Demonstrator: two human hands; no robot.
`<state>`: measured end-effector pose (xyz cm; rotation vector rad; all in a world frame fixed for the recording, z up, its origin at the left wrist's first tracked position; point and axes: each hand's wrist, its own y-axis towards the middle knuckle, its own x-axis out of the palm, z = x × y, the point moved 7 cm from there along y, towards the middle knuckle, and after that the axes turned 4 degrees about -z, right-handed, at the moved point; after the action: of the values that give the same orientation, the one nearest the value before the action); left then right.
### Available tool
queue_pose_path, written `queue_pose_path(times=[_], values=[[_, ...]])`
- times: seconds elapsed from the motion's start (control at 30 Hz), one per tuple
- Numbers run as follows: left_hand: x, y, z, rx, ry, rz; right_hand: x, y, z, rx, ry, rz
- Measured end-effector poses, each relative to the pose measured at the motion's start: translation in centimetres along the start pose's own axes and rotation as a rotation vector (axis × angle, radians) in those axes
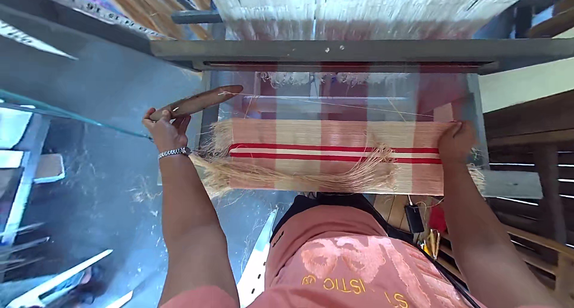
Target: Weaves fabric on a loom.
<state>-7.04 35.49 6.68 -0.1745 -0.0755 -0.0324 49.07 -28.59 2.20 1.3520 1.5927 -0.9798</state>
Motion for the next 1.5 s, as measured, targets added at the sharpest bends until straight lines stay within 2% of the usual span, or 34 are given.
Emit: queue_pose_path(times=[0.27,0.47,0.6,0.67,0.73,0.83,0.9,1.0,1.03,1.1,1.17,1.2,1.27,1.33,1.4,1.5], values=[[-6.0,-4.6,2.1,0.067,0.041,0.096,-0.2,-0.5,-0.7,0.009,-0.028,-0.008],[-7.0,-7.3,3.3,0.173,0.113,0.108,-0.3,-0.7,-0.9,0.023,-0.051,-0.007],[-5.2,-10.2,5.6,0.392,0.347,0.094,-0.1,-0.8,-0.8,0.035,-0.056,-0.010],[-2.5,-12.2,7.0,0.541,0.612,0.065,-0.1,-0.8,-0.8,0.041,-0.066,-0.020],[1.7,-14.3,7.5,0.630,0.911,-0.056,0.0,-0.8,-0.9,0.038,-0.075,-0.017],[7.8,-14.8,4.6,0.676,1.214,-0.294,-0.1,-1.0,-1.1,0.048,-0.082,-0.036],[9.7,-13.5,1.5,0.725,1.297,-0.414,0.0,-0.8,-0.9,0.052,-0.064,-0.038],[9.0,-10.7,0.1,0.653,1.399,-0.446,0.0,-0.1,-0.1,0.031,-0.025,-0.038],[7.7,-10.1,1.2,0.609,1.407,-0.407,-0.2,0.0,0.3,0.017,-0.006,-0.039],[3.9,-9.9,5.3,0.653,1.322,-0.259,-2.0,-0.2,0.2,-0.006,0.060,0.003],[-1.0,-11.6,9.8,0.758,1.106,-0.036,-5.5,-1.6,-2.7,-0.077,0.144,0.139],[-2.9,-13.5,11.7,0.826,0.972,0.086,-7.1,-2.2,-5.2,-0.172,0.175,0.219],[-4.0,-18.1,13.9,0.849,0.706,0.246,-9.1,-2.5,-11.7,-0.417,0.254,0.323],[-1.7,-21.3,13.1,0.808,0.441,0.133,-9.0,-2.3,-19.6,-0.649,0.275,0.301],[1.8,-22.9,8.1,0.637,0.305,-0.107,-6.6,-1.3,-26.8,-0.785,0.192,0.198],[7.8,-26.3,-2.6,0.251,0.196,-0.420,-1.3,0.7,-32.1,-0.712,0.008,0.089]])
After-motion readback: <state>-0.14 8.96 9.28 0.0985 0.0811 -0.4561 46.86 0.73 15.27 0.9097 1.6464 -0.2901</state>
